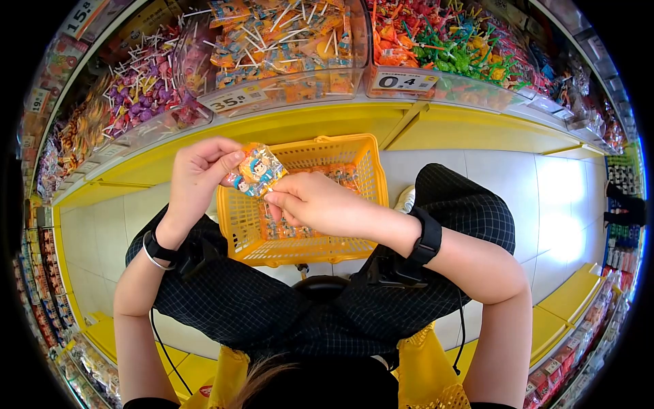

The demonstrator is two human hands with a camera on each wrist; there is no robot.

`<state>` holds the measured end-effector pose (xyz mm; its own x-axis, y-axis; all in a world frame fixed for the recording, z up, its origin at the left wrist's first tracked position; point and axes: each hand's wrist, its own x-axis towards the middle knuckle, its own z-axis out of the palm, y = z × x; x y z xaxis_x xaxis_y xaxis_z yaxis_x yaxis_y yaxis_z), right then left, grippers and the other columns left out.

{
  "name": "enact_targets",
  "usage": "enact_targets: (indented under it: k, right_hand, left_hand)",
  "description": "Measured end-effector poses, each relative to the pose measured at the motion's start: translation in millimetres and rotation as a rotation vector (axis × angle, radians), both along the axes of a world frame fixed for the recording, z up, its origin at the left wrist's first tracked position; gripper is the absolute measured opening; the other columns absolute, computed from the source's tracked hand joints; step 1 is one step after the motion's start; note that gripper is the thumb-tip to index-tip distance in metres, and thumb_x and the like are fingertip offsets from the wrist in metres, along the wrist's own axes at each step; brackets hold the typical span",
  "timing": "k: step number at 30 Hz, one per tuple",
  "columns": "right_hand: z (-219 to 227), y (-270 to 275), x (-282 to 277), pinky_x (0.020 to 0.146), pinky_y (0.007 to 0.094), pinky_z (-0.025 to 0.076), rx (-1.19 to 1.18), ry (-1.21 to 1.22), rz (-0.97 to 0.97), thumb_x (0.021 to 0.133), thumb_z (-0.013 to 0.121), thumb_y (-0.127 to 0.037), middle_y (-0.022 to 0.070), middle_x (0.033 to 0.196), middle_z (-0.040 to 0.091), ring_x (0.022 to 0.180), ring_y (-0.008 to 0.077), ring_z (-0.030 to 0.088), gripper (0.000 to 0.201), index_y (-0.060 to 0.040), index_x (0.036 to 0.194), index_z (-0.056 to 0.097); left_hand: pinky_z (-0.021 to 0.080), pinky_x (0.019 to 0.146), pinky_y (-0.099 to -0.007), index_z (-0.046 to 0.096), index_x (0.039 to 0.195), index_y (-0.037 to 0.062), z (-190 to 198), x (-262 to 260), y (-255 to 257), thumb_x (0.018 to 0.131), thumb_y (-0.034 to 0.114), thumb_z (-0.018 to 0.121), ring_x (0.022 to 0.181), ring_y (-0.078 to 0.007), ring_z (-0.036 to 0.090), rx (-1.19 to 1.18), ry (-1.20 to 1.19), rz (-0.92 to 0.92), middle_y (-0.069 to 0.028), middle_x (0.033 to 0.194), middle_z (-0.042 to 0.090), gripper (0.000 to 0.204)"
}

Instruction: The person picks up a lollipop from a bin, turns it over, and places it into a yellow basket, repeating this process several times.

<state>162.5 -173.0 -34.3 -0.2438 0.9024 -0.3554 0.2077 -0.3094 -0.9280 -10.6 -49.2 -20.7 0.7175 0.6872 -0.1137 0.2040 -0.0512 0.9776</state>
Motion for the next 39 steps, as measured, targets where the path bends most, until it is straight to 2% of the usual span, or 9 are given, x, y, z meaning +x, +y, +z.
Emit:
enact_targets:
  k: [9,11,17,22,25,30,36,38,39]
  right_hand:
    - [-0.9,-3.4,0.4,0.057,0.0306,0.043,-0.027,-0.014,0.089,0.098,0.042,-0.022,0.0036,0.054,0.053,0.052,0.0136,0.052,0.032,-0.0013,0.079,0.057]
    - [-4.9,-3.2,-0.8,0.055,0.0295,0.043,-0.032,0.027,0.055,0.098,0.041,-0.021,0.0035,0.053,0.053,0.05,0.0127,0.051,0.032,-0.0012,0.079,0.056]
    - [-2.3,-1.4,0.3,0.047,0.0231,0.039,-0.017,0.163,-0.029,0.1,0.038,-0.021,0.0029,0.056,0.057,0.045,0.0082,0.048,0.031,-0.002,0.082,0.054]
    - [-4.8,-3.0,-0.8,0.044,0.0206,0.037,-0.013,0.204,-0.037,0.102,0.037,-0.023,0.0024,0.056,0.057,0.043,0.0065,0.046,0.033,-0.0023,0.082,0.054]
    - [-7.8,-3.9,-1.1,0.048,0.0238,0.042,-0.061,0.198,-0.012,0.1,0.042,-0.024,0.0042,0.061,0.061,0.047,0.0085,0.052,0.029,-0.0011,0.087,0.056]
    - [-28.9,-3.3,-7.7,0.06,0.0239,0.048,0.143,0.37,-0.288,0.094,0.058,-0.027,0.0058,0.079,0.067,0.067,0.009,0.063,0.028,0.0,0.101,0.06]
    - [-22.3,-1.2,6.4,0.068,0.0244,0.052,0.025,0.443,-0.303,0.097,0.053,-0.018,0.0102,0.087,0.068,0.075,0.0136,0.066,0.019,-0.0012,0.105,0.058]
    - [-26.5,-0.5,5.7,0.069,0.0257,0.053,0.063,0.647,-0.459,0.097,0.052,-0.016,0.0106,0.089,0.067,0.078,0.0151,0.067,0.017,-0.0017,0.104,0.058]
    - [-27.0,-1.1,5.8,0.071,0.0264,0.054,0.054,0.668,-0.486,0.095,0.055,-0.017,0.0093,0.091,0.066,0.08,0.0142,0.066,0.016,-0.0023,0.102,0.057]
  left_hand:
    - [0.047,0.059,-0.0191,0.065,0.094,-0.0009,0.3,-2.8,5.0,0.091,0.01,0.06,0.069,-0.0036,0.058,0.19,0.189,-0.187,-0.0007,0.079,0.066,0.012]
    - [0.047,0.061,-0.0166,0.062,0.099,0.0019,-5.6,-2.4,6.3,0.094,0.013,0.057,0.074,-0.0017,0.057,0.154,0.114,-0.188,0.0017,0.086,0.065,0.013]
    - [0.045,0.064,-0.0159,0.059,0.099,0.0047,-0.1,1.8,-0.2,0.095,0.02,0.057,0.076,-0.0007,0.056,0.01,0.015,-0.013,0.0027,0.085,0.064,0.016]
    - [0.047,0.067,-0.0185,0.059,0.099,0.0019,-2.7,5.9,-1.8,0.093,0.014,0.06,0.077,-0.0031,0.058,-0.074,-0.08,-0.064,-0.0006,0.087,0.066,0.013]
    - [0.047,0.07,-0.0192,0.059,0.099,0.0025,-11.1,3.9,3.0,0.091,0.013,0.063,0.078,-0.0043,0.06,-0.1,-0.107,-0.131,-0.0014,0.089,0.066,0.014]
    - [0.048,0.073,-0.0186,0.06,0.098,-0.0003,-12.3,1.5,2.9,0.088,0.009,0.065,0.083,-0.0037,0.06,-0.05,-0.003,-0.195,-0.004,0.091,0.068,0.015]
    - [0.049,0.077,-0.0213,0.057,0.109,-0.0005,-13.1,11.3,-8.8,0.088,0.008,0.065,0.088,-0.0069,0.061,-0.031,-0.076,-0.147,-0.006,0.099,0.067,0.025]
    - [0.05,0.08,-0.0231,0.055,0.116,-0.0011,-9.9,20.4,-14.3,0.088,0.008,0.065,0.09,-0.0096,0.062,-0.33,-0.345,-0.029,-0.0072,0.102,0.066,0.031]
    - [0.05,0.08,-0.0231,0.055,0.116,-0.0011,-14.0,19.7,-12.8,0.088,0.008,0.065,0.09,-0.0096,0.062,-0.33,-0.342,-0.037,-0.0072,0.102,0.066,0.031]
